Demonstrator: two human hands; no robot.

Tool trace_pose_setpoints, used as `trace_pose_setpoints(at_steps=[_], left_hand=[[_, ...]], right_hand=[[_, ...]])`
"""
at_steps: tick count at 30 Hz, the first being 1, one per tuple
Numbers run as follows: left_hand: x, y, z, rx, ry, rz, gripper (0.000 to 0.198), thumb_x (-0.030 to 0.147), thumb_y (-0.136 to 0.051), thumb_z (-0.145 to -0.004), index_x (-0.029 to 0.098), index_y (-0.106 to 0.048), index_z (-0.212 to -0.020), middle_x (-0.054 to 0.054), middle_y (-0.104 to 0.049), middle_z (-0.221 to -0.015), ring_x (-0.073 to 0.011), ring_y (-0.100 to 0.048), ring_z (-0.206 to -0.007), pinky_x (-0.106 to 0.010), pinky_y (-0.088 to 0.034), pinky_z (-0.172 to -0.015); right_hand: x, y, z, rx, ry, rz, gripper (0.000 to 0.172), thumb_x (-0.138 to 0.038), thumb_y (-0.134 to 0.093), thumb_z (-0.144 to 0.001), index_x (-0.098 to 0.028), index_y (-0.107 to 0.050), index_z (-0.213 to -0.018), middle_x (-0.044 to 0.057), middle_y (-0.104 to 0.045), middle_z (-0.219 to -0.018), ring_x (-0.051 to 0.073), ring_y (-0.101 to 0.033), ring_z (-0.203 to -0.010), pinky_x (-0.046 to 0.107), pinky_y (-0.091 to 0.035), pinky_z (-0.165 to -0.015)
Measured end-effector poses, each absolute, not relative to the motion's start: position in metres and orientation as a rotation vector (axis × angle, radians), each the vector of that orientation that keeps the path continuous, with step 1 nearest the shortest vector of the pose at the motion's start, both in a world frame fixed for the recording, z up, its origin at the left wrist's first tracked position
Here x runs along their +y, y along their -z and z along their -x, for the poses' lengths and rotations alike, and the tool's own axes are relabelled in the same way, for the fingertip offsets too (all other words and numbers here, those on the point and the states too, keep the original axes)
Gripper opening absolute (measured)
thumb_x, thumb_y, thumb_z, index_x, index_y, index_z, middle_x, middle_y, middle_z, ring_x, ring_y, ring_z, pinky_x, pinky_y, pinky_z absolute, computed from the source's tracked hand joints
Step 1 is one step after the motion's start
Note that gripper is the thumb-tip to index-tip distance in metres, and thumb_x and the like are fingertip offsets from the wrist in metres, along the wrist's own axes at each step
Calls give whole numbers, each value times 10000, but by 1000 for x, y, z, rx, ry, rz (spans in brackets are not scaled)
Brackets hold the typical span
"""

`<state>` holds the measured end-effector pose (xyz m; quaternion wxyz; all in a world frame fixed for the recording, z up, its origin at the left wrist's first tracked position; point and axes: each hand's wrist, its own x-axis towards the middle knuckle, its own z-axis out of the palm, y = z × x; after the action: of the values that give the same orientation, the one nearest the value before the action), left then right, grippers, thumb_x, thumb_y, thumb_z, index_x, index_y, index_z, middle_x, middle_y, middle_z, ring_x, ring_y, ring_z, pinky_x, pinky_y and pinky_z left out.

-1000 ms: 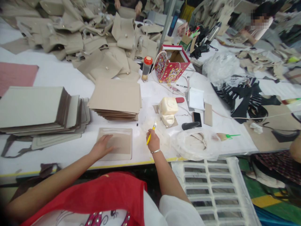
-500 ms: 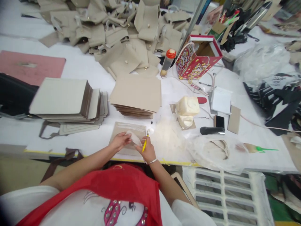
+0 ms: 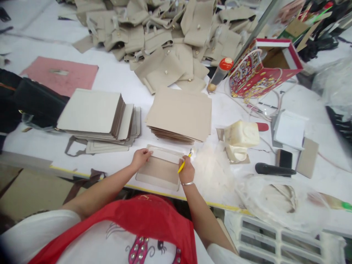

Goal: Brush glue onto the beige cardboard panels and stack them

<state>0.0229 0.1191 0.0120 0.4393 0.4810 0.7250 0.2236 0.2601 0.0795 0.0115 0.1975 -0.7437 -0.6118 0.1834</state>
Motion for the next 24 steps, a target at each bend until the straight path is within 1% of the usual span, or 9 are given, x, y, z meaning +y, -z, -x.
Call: trace_pose_setpoints(at_steps=[3, 7, 17, 24], left_hand=[[126, -5, -19, 1948, -488, -1424, 266, 400, -539, -748, 173, -577, -615, 0, -587, -588, -131, -531, -599, -235, -377, -593], [130, 3, -17, 2021, -402, -1410, 292, 434, -512, -759, 175, -595, -650, -16, -618, -654, -136, -527, -624, -235, -350, -599], [137, 12, -15, 2058, -396, -1295, 319, 478, -535, -714, 179, -588, -616, -1, -582, -592, -131, -501, -584, -231, -324, -564], [135, 12, -17, 2094, -369, -1310, 325, 484, -534, -709, 178, -583, -610, -2, -579, -582, -141, -509, -584, -242, -320, -563]], right_hand=[[89, 4, -256, -1735, -430, 2038, 326, -375, -373, -850, -154, -483, -1062, 56, -612, -800, 158, -561, -667, 245, -392, -603], [97, 17, -252, -1746, -417, 2029, 324, -371, -388, -849, -154, -468, -1076, 50, -608, -818, 167, -560, -716, 253, -405, -638], [100, 31, -249, -1691, -430, 2022, 321, -357, -408, -839, -149, -457, -1079, 30, -576, -768, 154, -536, -669, 249, -397, -610], [101, 40, -249, -1665, -412, 2001, 306, -336, -422, -831, -150, -457, -1071, 31, -569, -748, 159, -530, -675, 263, -412, -631]])
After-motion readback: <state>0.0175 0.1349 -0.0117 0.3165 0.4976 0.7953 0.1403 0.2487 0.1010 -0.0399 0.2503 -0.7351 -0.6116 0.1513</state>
